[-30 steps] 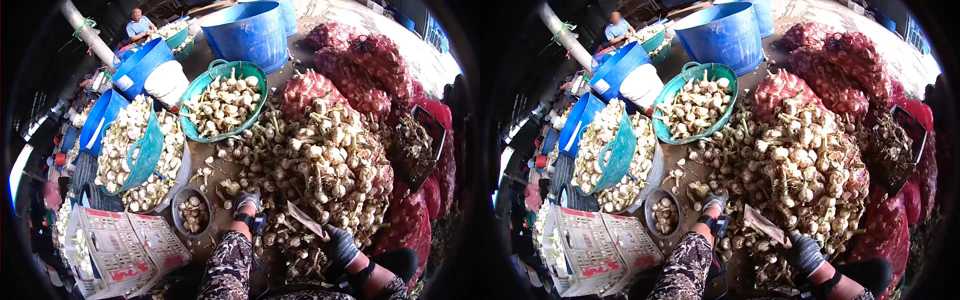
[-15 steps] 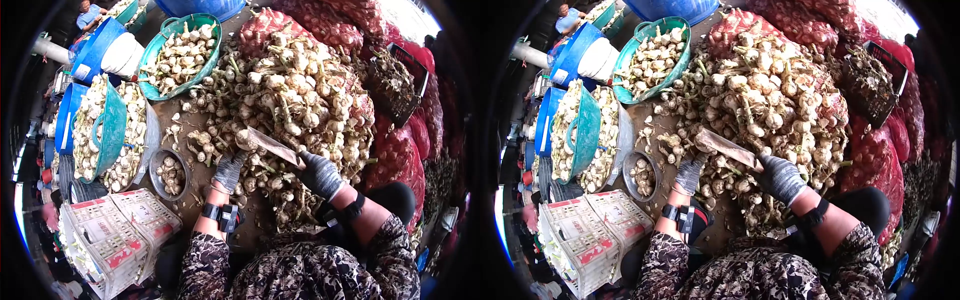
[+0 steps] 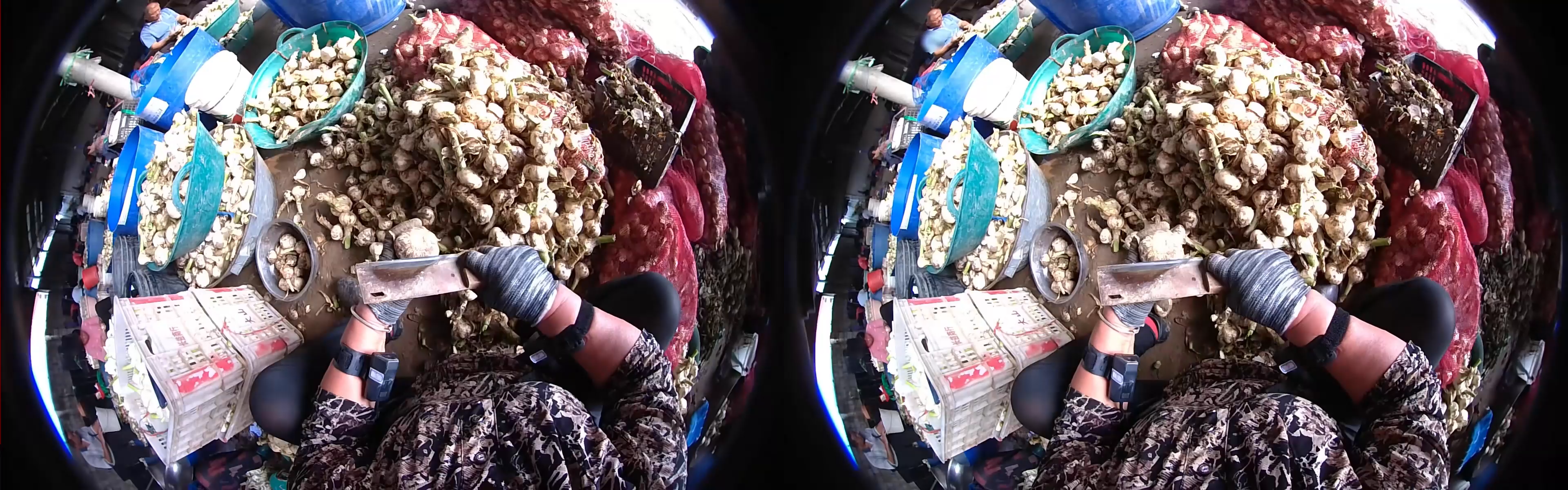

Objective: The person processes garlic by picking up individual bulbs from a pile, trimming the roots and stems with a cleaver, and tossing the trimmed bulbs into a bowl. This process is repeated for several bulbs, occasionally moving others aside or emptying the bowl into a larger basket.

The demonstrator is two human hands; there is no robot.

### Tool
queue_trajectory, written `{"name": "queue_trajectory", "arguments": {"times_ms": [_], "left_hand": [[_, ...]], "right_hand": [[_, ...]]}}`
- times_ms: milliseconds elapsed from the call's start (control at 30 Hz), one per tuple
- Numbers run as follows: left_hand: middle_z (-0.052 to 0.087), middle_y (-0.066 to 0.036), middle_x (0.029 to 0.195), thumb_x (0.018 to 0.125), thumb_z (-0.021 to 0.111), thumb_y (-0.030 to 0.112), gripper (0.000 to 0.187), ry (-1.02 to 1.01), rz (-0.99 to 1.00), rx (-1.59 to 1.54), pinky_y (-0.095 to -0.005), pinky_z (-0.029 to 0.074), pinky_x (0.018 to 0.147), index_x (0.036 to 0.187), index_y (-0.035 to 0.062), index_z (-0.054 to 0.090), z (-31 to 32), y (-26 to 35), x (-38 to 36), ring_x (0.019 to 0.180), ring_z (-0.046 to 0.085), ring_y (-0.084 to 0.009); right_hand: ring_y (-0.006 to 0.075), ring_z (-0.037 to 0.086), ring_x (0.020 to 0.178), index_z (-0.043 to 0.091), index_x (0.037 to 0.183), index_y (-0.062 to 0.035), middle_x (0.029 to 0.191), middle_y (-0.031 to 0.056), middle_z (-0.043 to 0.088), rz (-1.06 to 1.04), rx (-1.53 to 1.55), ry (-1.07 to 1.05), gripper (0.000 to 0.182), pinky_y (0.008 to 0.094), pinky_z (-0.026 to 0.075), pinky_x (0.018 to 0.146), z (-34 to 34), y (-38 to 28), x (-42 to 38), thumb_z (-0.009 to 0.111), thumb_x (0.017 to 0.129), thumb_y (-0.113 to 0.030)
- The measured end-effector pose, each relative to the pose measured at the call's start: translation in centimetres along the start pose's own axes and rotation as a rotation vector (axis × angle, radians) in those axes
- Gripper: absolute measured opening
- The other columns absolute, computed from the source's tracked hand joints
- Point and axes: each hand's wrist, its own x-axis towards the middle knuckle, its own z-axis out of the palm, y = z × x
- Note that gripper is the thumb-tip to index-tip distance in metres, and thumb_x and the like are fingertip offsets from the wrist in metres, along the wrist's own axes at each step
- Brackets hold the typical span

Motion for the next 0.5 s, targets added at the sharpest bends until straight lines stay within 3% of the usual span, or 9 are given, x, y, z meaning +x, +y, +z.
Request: {"name": "queue_trajectory", "arguments": {"times_ms": [33, 167, 233, 267, 300, 367, 433, 467, 500], "left_hand": [[0.047, -0.009, 0.146, 0.104, 0.045, 0.025, 0.051, 0.093, -0.055, 0.404, -0.0373, 0.034, 0.116, 0.15, 0.0079, 0.032, -0.3, -0.3, -0.5, 0.135, 0.044, -0.0222], [0.046, -0.01, 0.147, 0.102, 0.051, 0.026, 0.057, 0.022, -0.156, 0.765, -0.0377, 0.032, 0.117, 0.151, 0.0067, 0.029, 1.7, 1.8, -0.2, 0.135, 0.043, -0.0228], [0.053, -0.008, 0.142, 0.097, 0.059, 0.03, 0.053, 0.11, 0.081, 0.717, -0.0407, 0.035, 0.113, 0.144, 0.0088, 0.045, 3.5, 2.0, -0.2, 0.13, 0.051, -0.0224], [0.055, -0.009, 0.14, 0.096, 0.06, 0.03, 0.052, 0.098, 0.208, 1.136, -0.0419, 0.032, 0.116, 0.143, 0.0114, 0.047, 3.5, 2.0, 0.3, 0.131, 0.05, -0.0243], [0.057, -0.007, 0.138, 0.095, 0.061, 0.028, 0.053, 0.064, 0.239, 1.26, -0.0419, 0.038, 0.112, 0.143, 0.0129, 0.047, 3.7, 1.9, 0.2, 0.129, 0.052, -0.0247], [0.06, -0.006, 0.13, 0.09, 0.069, 0.025, 0.057, -0.155, 0.542, 1.519, -0.0417, 0.045, 0.105, 0.14, 0.013, 0.046, 3.5, 2.7, 0.2, 0.12, 0.057, -0.0229], [0.06, -0.006, 0.121, 0.083, 0.078, 0.023, 0.063, 0.207, 0.026, 0.511, -0.0392, 0.05, 0.097, 0.135, 0.0124, 0.045, 8.6, 5.1, 0.0, 0.109, 0.06, -0.0206], [0.058, -0.006, 0.116, 0.076, 0.085, 0.021, 0.07, 0.199, 0.258, 0.859, -0.036, 0.05, 0.095, 0.13, 0.0121, 0.042, 10.5, 7.4, 0.0, 0.105, 0.059, -0.0188], [0.054, -0.007, 0.119, 0.073, 0.086, 0.012, 0.073, 0.17, 0.282, 0.947, -0.0371, 0.049, 0.098, 0.13, 0.0129, 0.041, 10.6, 7.7, 0.0, 0.107, 0.056, -0.0204]], "right_hand": [[0.0333, 0.067, 0.074, 0.061, 0.101, -0.0116, 0.078, 0.0109, 0.066, -0.011, 0.017, 0.0, 0.022, 0.0458, 0.051, 0.062, 0.0, -0.1, -0.3, 0.066, 0.08, -0.019], [0.0336, 0.067, 0.075, 0.061, 0.097, -0.0125, 0.077, 0.0109, 0.066, 0.032, -0.01, -0.036, 0.019, 0.0463, 0.052, 0.062, 0.2, 0.1, -1.0, 0.065, 0.081, -0.021], [0.034, 0.067, 0.075, 0.061, 0.098, -0.0133, 0.077, 0.011, 0.065, 0.034, 0.011, -0.026, 0.018, 0.0467, 0.051, 0.062, 0.5, 0.7, -1.3, 0.064, 0.081, -0.021], [0.0341, 0.067, 0.075, 0.061, 0.097, -0.0135, 0.077, 0.0112, 0.066, 0.033, 0.001, -0.02, 0.018, 0.0468, 0.052, 0.062, 0.8, 1.1, -1.4, 0.064, 0.081, -0.02], [0.0341, 0.067, 0.075, 0.061, 0.097, -0.0137, 0.077, 0.0114, 0.066, 0.032, -0.008, -0.014, 0.017, 0.0468, 0.052, 0.062, 1.2, 1.7, -1.6, 0.063, 0.081, -0.019], [0.0349, 0.068, 0.073, 0.061, 0.097, -0.0129, 0.075, 0.0132, 0.066, 0.011, -0.019, 0.012, 0.015, 0.0476, 0.052, 0.06, 2.3, 3.4, -1.8, 0.062, 0.084, -0.021], [0.0361, 0.067, 0.068, 0.061, 0.097, -0.0119, 0.072, 0.0153, 0.066, 0.392, 0.02, 0.124, 0.014, 0.0482, 0.052, 0.06, 3.6, 6.6, -1.4, 0.061, 0.089, -0.024], [0.0378, 0.066, 0.064, 0.061, 0.097, -0.0111, 0.069, 0.0166, 0.066, 0.37, -0.022, 0.135, 0.016, 0.0487, 0.052, 0.058, 3.8, 9.8, -1.8, 0.059, 0.092, -0.026], [0.0358, 0.067, 0.068, 0.063, 0.104, -0.0119, 0.075, 0.0173, 0.067, 0.478, 0.006, 0.079, 0.017, 0.0449, 0.054, 0.063, 2.6, 9.2, -1.7, 0.064, 0.092, -0.024]]}}
